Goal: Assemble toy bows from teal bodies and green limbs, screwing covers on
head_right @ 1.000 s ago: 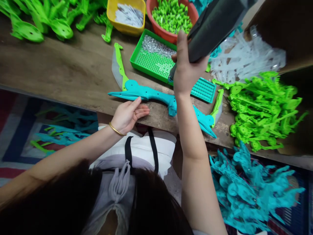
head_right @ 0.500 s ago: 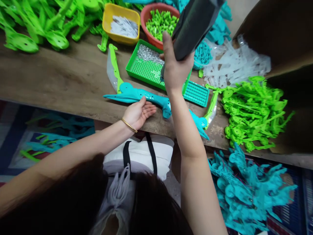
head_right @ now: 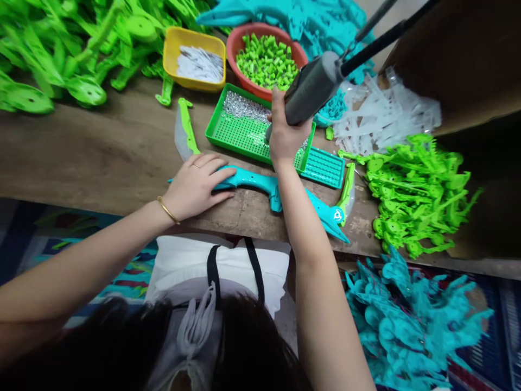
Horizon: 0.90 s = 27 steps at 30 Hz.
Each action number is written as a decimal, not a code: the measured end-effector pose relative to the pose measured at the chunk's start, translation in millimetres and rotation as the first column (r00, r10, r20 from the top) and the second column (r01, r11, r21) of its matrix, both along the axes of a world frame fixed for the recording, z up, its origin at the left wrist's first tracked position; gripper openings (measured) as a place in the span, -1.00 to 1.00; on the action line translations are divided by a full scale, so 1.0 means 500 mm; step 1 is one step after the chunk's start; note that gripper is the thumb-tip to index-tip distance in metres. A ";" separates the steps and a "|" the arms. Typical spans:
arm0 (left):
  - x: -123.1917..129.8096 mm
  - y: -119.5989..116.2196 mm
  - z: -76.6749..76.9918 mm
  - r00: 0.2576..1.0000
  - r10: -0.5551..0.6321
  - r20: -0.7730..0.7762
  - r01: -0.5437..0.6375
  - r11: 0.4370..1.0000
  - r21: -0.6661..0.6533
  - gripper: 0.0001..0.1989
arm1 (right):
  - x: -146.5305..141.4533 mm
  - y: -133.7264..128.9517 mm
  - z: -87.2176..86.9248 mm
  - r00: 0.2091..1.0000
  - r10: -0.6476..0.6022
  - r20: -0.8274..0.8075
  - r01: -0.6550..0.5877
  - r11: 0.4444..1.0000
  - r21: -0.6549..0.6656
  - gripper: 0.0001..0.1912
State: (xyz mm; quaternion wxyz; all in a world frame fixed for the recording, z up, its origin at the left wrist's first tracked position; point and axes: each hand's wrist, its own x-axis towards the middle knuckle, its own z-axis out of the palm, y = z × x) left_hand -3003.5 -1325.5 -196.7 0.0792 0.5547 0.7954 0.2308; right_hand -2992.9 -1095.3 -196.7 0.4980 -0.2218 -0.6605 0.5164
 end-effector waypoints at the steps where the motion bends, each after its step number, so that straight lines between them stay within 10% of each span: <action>1: -0.004 0.000 0.000 1.000 -0.013 -0.004 0.013 1.000 -0.021 -0.54 | 0.001 -0.002 0.003 1.000 -0.002 0.000 0.002 1.000 -0.023 -0.56; 12: -0.015 0.004 -0.002 0.999 0.040 -0.031 -0.041 0.998 -0.043 -0.40 | 0.011 -0.012 0.028 0.998 0.052 -0.034 -0.055 0.994 -0.094 -0.57; 19: 0.048 -0.021 0.016 0.986 0.158 0.047 -0.156 0.987 -0.040 -0.45 | 0.105 -0.151 0.114 0.985 0.111 -0.132 -0.112 0.994 0.001 -0.62; 27: 0.058 -0.024 0.005 0.977 0.202 0.069 -0.201 0.979 -0.016 -0.52 | 0.143 -0.229 0.081 0.952 0.293 -0.085 -0.296 0.955 -0.021 -0.63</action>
